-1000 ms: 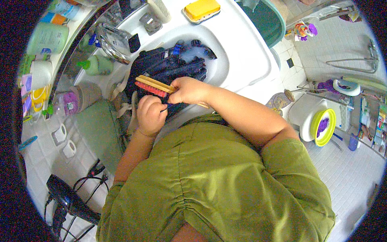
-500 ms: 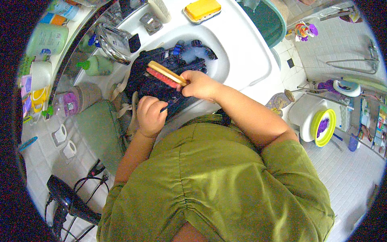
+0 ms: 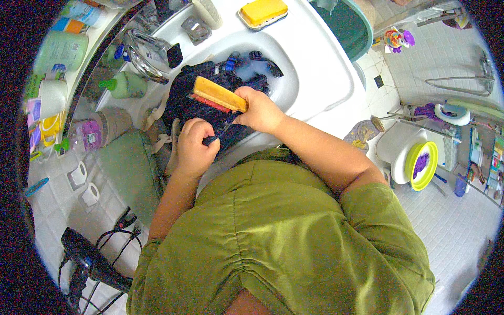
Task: The person scrubs a dark blue backpack in a bathroom sink using a brush and running water. They rinse the bag, wring it out, and place it in the sink.
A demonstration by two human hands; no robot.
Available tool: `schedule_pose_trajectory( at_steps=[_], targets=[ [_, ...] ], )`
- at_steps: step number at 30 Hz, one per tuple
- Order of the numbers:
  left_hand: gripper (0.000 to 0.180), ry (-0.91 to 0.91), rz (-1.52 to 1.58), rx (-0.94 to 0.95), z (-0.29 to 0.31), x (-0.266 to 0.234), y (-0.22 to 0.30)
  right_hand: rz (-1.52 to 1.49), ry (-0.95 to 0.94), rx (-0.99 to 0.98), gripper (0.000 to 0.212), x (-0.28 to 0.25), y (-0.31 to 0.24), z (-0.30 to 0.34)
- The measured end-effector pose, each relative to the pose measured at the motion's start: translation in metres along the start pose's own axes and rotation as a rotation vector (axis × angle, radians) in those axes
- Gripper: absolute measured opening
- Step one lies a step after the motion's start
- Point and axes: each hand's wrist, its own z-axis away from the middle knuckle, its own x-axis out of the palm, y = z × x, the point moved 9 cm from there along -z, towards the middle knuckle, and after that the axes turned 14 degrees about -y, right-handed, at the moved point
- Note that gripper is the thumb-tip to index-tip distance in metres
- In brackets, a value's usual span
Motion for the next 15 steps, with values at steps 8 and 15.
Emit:
schedule_pose_trajectory(
  at_steps=[8, 15],
  targets=[
    [0.024, -0.049, -0.017, 0.000, -0.006, 0.002, 0.007, -0.028, 0.005, 0.028, 0.040, 0.000, 0.000, 0.004],
    [0.027, 0.000, 0.027, 0.001, -0.004, 0.001, 0.002, -0.076, 0.032, -0.019, 0.040, -0.001, 0.002, 0.002]
  ],
)
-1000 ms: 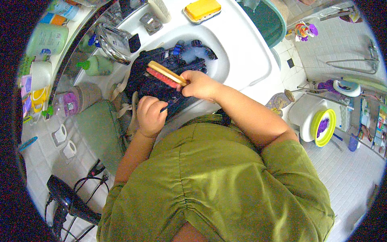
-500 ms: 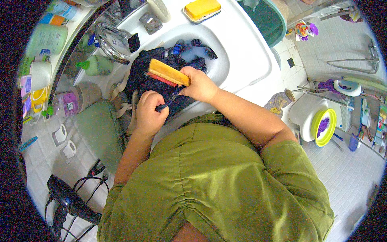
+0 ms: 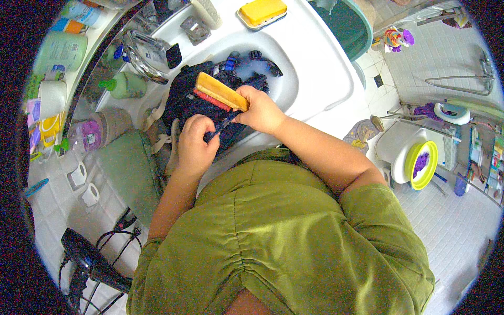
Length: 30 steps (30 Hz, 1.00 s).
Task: The person scrubs a dark blue backpack in a bathroom sink using a brush and running water. They rinse the bag, wring it out, and place it in the sink.
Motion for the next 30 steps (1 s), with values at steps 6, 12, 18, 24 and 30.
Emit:
schedule_pose_trajectory(
  at_steps=[6, 12, 18, 24, 30],
  targets=[
    [0.031, -0.080, -0.151, 0.073, -0.012, -0.010, 0.024, 0.022, -0.016, 0.013, 0.040, 0.001, -0.003, -0.001],
    [0.021, -0.197, -0.159, 0.065, -0.026, -0.006, 0.024, 0.055, -0.069, 0.028, 0.038, 0.002, -0.006, -0.006],
    [0.018, -0.279, 0.006, -0.012, -0.030, 0.000, 0.008, 0.094, -0.130, 0.088, 0.038, 0.005, -0.016, -0.005],
    [0.021, -0.328, 0.072, -0.077, -0.030, 0.007, 0.001, 0.053, -0.100, 0.061, 0.037, 0.003, -0.017, -0.005],
    [0.021, -0.374, 0.088, -0.088, -0.032, 0.010, -0.001, 0.041, -0.105, 0.068, 0.036, 0.004, -0.017, -0.005]
  ],
)
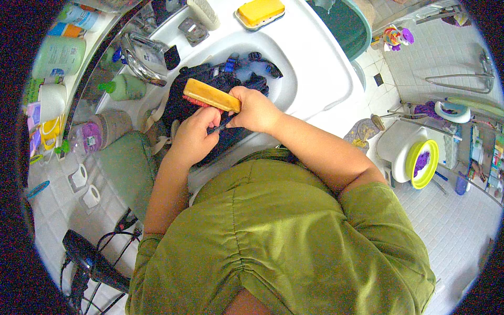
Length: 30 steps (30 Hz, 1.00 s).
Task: The person scrubs a dark blue backpack in a bathroom sink using a brush and running water. They rinse the bag, wring it out, and place it in the sink.
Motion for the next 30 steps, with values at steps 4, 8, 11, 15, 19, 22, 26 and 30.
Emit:
schedule_pose_trajectory(
  at_steps=[4, 8, 11, 15, 19, 22, 26, 30],
  targets=[
    [0.021, 0.013, 0.043, 0.011, 0.0005, -0.0012, 0.0015, 0.027, 0.010, -0.004, 0.036, -0.0018, -0.0012, 0.0001],
    [0.021, 0.034, 0.080, 0.015, 0.0009, -0.0010, 0.0016, 0.069, 0.014, -0.006, 0.038, -0.0032, -0.0009, -0.0010],
    [0.020, 0.046, 0.090, 0.016, 0.0015, -0.0021, 0.0013, 0.068, 0.014, 0.016, 0.038, -0.0027, -0.0034, 0.0004],
    [0.019, 0.046, 0.069, 0.019, 0.0009, -0.0021, -0.0008, 0.055, 0.011, 0.013, 0.039, -0.0021, -0.0021, 0.0001],
    [0.018, 0.048, 0.075, 0.029, 0.0003, -0.0029, 0.0005, 0.047, 0.015, 0.020, 0.039, -0.0020, -0.0010, 0.0007],
    [0.018, 0.050, 0.076, 0.024, 0.0005, -0.0025, -0.0006, 0.061, 0.007, 0.012, 0.039, -0.0013, -0.0021, 0.0003],
    [0.017, 0.047, 0.075, 0.010, 0.0003, -0.0019, -0.0025, 0.054, 0.002, 0.020, 0.039, -0.0007, -0.0018, 0.0005],
    [0.017, 0.029, 0.082, 0.002, 0.0001, -0.0008, -0.0036, 0.041, -0.004, 0.021, 0.039, -0.0002, -0.0032, 0.0007]
  ],
)
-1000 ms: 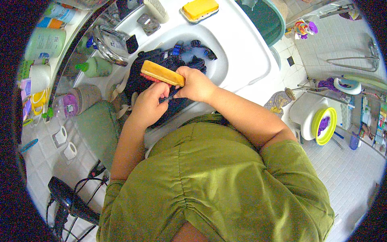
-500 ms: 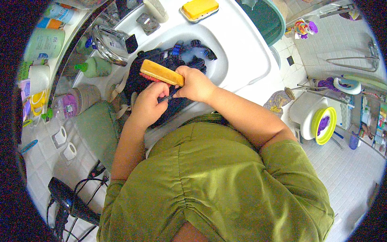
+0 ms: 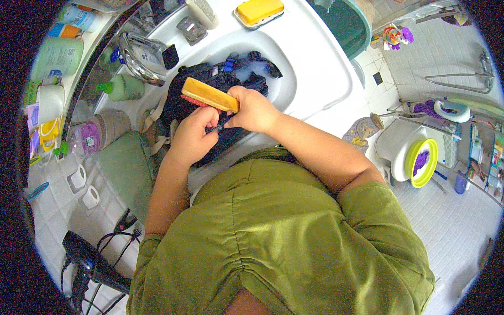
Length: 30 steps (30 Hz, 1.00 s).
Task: The person scrubs a dark blue backpack in a bathroom sink using a brush and running water. They rinse the bag, wring it out, and place it in the sink.
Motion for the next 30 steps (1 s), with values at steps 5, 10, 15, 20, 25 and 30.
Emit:
schedule_pose_trajectory(
  at_steps=[5, 10, 15, 20, 25, 30],
  targets=[
    [0.018, 0.018, 0.042, 0.020, 0.0006, 0.0012, 0.0009, 0.052, 0.017, -0.019, 0.039, -0.0015, 0.0038, -0.0019],
    [0.017, -0.016, 0.023, -0.007, 0.0000, 0.0017, 0.0009, 0.026, -0.003, -0.004, 0.039, 0.0005, 0.0043, -0.0017],
    [0.015, -0.091, -0.074, -0.049, -0.0012, 0.0044, -0.0009, 0.030, 0.001, -0.025, 0.039, 0.0000, 0.0003, -0.0006],
    [0.016, 0.035, 0.083, 0.004, 0.0028, 0.0015, -0.0017, 0.027, -0.017, 0.012, 0.037, 0.0010, 0.0013, -0.0012],
    [0.017, 0.027, 0.055, 0.017, 0.0028, 0.0008, -0.0019, 0.024, -0.002, -0.002, 0.039, -0.0001, 0.0023, -0.0004],
    [0.018, 0.017, 0.075, 0.042, 0.0014, 0.0032, -0.0015, -0.004, -0.010, -0.010, 0.039, 0.0018, 0.0044, -0.0009]
  ],
)
